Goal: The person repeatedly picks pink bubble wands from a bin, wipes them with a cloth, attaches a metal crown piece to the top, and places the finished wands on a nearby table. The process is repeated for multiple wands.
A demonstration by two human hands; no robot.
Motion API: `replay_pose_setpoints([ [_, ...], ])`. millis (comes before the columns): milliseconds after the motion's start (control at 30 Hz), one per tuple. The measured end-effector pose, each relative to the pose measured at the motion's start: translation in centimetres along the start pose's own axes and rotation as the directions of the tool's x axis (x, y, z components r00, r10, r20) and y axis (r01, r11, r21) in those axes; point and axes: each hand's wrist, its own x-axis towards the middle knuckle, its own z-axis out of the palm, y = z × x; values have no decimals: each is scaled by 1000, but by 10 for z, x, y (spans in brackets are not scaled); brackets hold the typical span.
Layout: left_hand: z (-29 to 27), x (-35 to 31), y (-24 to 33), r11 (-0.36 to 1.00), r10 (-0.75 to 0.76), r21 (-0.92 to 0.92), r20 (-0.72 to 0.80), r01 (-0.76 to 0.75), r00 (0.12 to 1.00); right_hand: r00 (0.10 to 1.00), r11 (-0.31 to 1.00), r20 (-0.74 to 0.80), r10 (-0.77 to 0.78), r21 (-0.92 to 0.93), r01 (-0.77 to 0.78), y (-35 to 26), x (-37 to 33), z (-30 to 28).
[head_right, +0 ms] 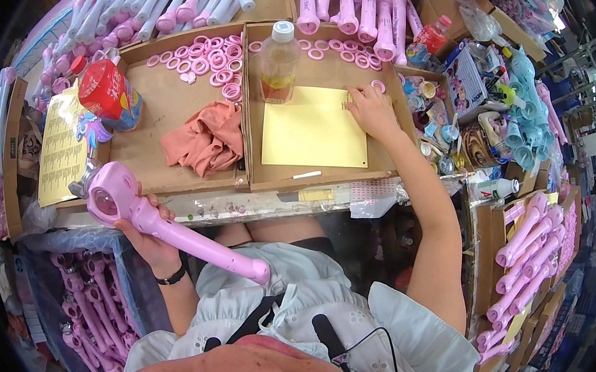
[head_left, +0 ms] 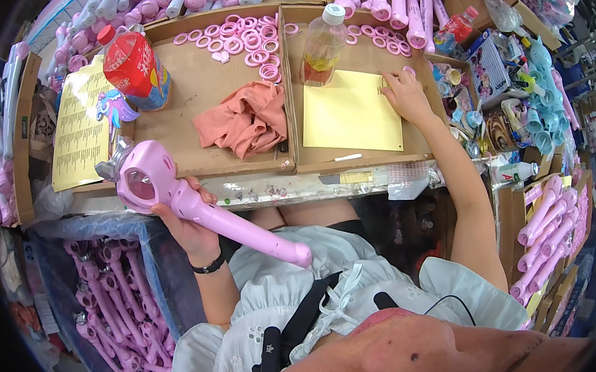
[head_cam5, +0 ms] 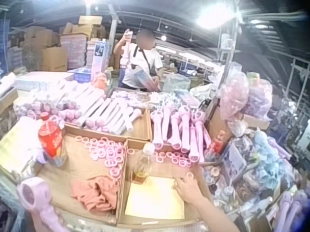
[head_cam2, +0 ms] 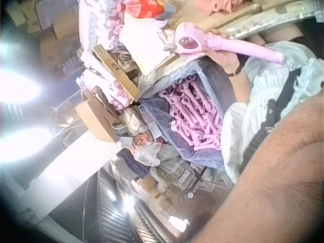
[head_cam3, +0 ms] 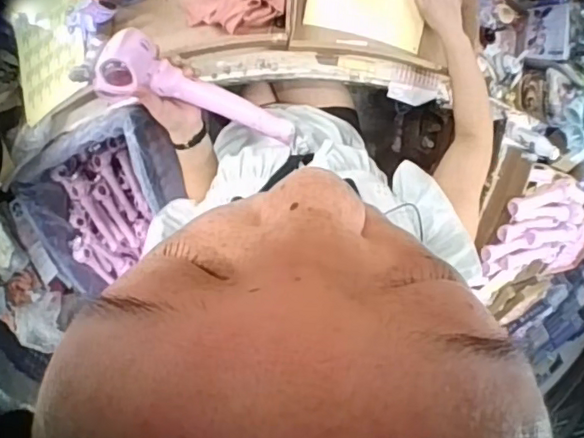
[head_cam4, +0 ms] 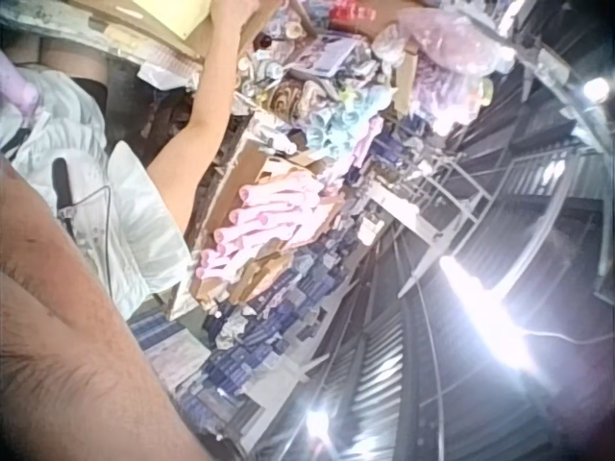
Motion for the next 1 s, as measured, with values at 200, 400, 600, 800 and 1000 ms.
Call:
replay_pose_setpoints([
  [200, 1, -1, 0, 1000, -8, -28, 16, 8, 1000, 1000, 1000, -20, -8, 25, 9, -1, 0, 0],
  [400, 0, -2, 0, 998, -10, -55, 18, 11, 1000, 998, 998, -50, -46, -42, 44, -5, -1, -4],
  [600, 0, -4, -1, 997, -23, -72, 21, 24, 1000, 999, 999, -21, -28, 23, 28, -7, -1, -2],
  [800, -1, -6, -1, 997, -22, -80, 13, 23, 1000, 1000, 994, -3, 22, 111, -21, -3, -1, 2],
  [1000, -2, -5, -2, 996, -28, -89, 12, 29, 1000, 998, 972, -24, -61, 225, 65, 2, 8, 10],
])
